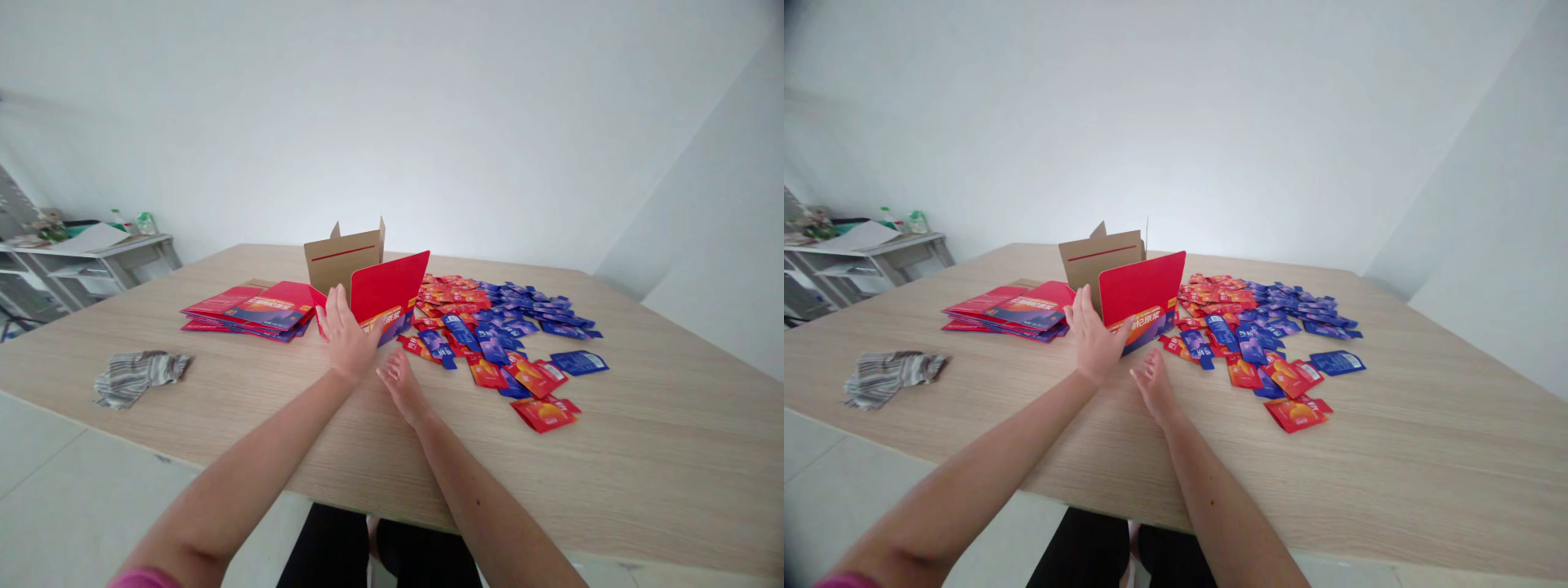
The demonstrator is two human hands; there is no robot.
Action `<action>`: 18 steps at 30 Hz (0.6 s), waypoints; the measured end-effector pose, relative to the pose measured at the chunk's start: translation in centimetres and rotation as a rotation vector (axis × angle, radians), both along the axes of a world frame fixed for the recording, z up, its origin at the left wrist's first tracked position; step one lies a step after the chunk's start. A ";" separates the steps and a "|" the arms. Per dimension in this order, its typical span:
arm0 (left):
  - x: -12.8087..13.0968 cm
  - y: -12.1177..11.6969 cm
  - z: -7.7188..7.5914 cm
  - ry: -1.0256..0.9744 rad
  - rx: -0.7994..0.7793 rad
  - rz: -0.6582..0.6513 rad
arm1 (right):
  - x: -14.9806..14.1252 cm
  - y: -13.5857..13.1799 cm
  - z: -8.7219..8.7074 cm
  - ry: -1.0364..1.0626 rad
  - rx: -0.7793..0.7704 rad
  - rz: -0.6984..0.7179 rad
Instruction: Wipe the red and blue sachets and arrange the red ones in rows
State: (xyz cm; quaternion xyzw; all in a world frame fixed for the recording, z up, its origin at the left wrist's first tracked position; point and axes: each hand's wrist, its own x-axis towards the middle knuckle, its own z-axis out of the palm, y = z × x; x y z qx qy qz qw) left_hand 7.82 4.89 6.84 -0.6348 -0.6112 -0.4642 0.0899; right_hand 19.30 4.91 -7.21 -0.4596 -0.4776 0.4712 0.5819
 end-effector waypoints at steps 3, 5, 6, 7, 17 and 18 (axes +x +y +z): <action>-2.0 2.4 2.8 0.272 -0.119 -0.018 | -0.1 -0.2 0.1 0.002 0.007 0.003; -2.6 2.6 3.4 0.364 -0.176 -0.065 | -0.2 -0.2 0.1 0.002 0.013 0.005; -2.6 2.3 3.3 0.389 -0.181 -0.085 | -0.2 -0.2 0.1 0.000 0.015 0.006; -2.4 1.7 3.1 0.413 -0.180 -0.100 | -0.2 -0.2 0.1 -0.005 0.017 0.008; 0.2 4.4 0.6 0.476 -0.148 -0.178 | -0.1 -0.1 -0.4 -0.077 0.035 0.020; 0.1 5.7 0.7 0.473 -0.149 -0.182 | 0.0 -0.1 -0.4 -0.085 0.032 0.024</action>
